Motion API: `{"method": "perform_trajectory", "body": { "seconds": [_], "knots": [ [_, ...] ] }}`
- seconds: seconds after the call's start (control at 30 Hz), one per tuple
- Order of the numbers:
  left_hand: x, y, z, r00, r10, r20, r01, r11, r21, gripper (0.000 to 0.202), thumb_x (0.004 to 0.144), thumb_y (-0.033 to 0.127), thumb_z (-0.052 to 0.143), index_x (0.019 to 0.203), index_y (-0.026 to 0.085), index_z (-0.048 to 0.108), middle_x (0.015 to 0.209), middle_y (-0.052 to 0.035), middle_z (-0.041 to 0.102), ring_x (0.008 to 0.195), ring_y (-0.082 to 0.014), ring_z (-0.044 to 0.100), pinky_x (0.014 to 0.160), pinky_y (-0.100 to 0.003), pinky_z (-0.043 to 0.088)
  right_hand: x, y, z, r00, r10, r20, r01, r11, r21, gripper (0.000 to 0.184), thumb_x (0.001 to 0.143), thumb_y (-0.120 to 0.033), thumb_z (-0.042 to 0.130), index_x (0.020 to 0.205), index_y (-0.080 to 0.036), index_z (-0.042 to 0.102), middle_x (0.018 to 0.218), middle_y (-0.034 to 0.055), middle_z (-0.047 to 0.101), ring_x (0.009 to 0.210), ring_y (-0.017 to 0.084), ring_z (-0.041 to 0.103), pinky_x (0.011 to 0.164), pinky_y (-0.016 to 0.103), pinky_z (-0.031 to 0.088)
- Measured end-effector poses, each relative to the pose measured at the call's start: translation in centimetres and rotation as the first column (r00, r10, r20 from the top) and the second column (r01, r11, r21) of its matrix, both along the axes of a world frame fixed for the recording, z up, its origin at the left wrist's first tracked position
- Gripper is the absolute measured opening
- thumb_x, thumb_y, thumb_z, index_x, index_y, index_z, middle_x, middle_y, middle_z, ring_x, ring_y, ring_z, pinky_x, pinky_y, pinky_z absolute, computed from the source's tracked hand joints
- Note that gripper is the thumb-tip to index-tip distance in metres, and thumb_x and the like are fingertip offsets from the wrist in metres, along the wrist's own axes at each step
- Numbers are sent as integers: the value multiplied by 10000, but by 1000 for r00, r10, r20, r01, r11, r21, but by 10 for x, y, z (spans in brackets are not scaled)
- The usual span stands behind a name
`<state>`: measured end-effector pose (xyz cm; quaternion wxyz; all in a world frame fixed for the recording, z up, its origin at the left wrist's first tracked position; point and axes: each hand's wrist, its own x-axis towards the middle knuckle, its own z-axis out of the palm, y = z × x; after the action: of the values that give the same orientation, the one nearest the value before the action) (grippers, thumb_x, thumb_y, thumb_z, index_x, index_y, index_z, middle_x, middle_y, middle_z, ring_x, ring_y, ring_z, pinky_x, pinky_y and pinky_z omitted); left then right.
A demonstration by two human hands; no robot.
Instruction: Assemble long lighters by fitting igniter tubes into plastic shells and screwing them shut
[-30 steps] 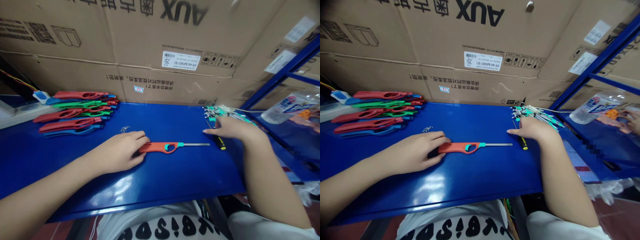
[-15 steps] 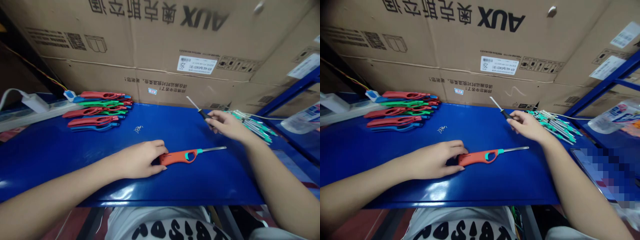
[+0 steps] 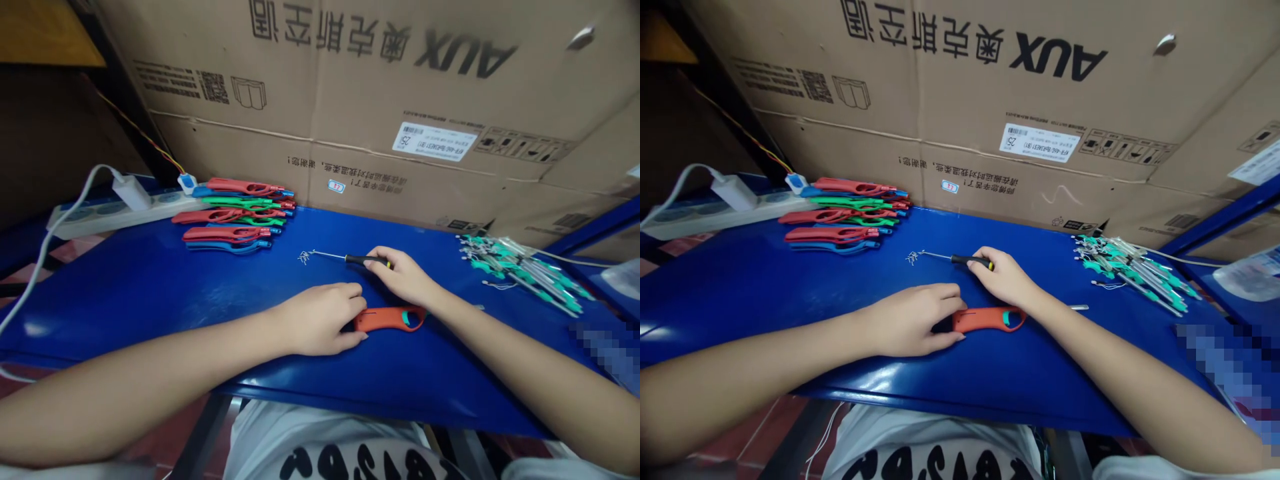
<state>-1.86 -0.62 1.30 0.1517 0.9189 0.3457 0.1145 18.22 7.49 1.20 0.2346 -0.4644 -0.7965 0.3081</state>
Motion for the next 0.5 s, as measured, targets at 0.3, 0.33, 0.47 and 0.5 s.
{"method": "perform_trajectory", "body": {
  "seconds": [0.3,0.33,0.47,0.5],
  "knots": [
    [0,8,-7,991,21,134,-9,996,-87,308,907,373,654,1107,143,691,1036,-89,622,894,-219,638,817,-344,535,19,-19,40,868,-256,-425,211,966,-151,288,783,-453,720,957,-224,716,561,-40,461,482,117,393,454,272,294],
    [0,10,-9,988,26,152,-12,995,-95,318,907,377,658,1119,144,691,1045,-90,623,915,-222,639,838,-348,533,19,-21,39,829,-276,-487,223,961,-165,280,790,-452,719,954,-225,718,553,-45,434,478,115,383,448,271,282],
    [2,13,-16,971,36,238,-9,993,-114,364,907,399,676,1169,147,688,1055,-89,624,964,-220,631,898,-349,518,18,-27,29,642,-352,-681,253,936,-245,236,825,-452,700,910,-232,691,605,-44,370,496,116,398,438,275,299],
    [2,14,-18,966,37,256,-7,993,-117,368,907,405,679,1172,150,689,1057,-88,624,965,-217,629,903,-346,515,18,-26,27,599,-355,-717,249,934,-255,239,826,-458,699,905,-232,683,627,-40,377,499,113,407,430,272,310]
  ]
}}
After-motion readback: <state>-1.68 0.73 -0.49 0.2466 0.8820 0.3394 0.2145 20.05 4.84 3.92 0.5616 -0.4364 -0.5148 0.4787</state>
